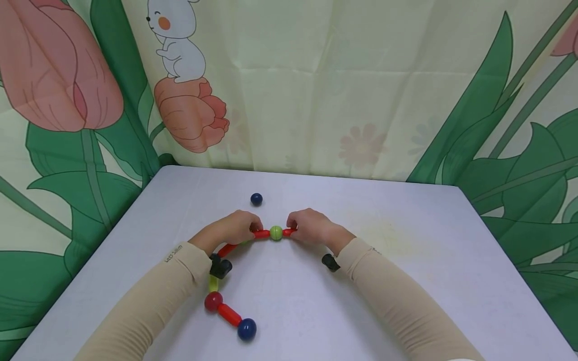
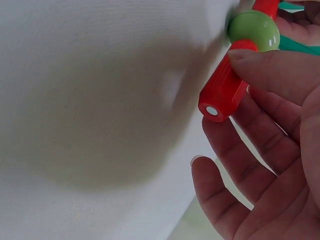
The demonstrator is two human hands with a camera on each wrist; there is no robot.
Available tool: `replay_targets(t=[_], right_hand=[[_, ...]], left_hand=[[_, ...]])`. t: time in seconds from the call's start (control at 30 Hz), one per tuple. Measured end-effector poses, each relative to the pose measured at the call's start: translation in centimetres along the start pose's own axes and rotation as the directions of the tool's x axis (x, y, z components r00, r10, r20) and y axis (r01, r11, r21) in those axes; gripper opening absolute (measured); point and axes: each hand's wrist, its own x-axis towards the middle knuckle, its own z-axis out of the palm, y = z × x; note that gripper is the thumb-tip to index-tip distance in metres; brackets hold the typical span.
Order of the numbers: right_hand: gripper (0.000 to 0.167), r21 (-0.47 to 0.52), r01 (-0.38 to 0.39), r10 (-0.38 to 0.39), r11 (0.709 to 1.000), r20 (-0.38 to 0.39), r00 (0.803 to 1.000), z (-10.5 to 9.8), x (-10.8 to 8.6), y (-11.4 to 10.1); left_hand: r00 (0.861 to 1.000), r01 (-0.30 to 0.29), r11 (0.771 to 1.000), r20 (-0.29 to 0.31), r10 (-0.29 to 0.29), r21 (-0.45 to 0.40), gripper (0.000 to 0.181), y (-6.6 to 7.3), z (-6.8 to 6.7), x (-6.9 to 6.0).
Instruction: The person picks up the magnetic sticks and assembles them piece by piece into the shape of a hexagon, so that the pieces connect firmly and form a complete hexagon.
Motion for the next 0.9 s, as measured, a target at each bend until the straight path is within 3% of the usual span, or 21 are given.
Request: replay_targets(t=[0.2,0.5,0.73,0.9], right_hand=[[0.025,0.028,-0.045,0.045,0.999,0.02,0.999,-0.1,-0.4,0.4],[0.029,0.016,-0.039,0.038,0.999,0.042,0.998,-0.2,-1.1,1.4],[0.034,0.009,-0.005,0.005,1.0,0.053,0.999,-0.2,-1.5,1.5],[0.033,-0.002,0.006,-0.006,1.0,0.045,0.999,-0.1,-1.5,1.5]], left_hand=[[1.0,0.016,1.0,0.001,-0.016,0.005,0.024,-0.1,0.0,-0.1],[0.998,0.06,0.998,0.004,-0.06,-0.033,0.027,-1.2,-0.2,-0.9],[1.0,0.02,0.999,0.018,-0.019,-0.04,0.023,-2.4,-0.5,-2.0],[0.998,0.039,0.999,0.041,-0.038,-0.024,0.023,-2.5,-0.9,-2.7]])
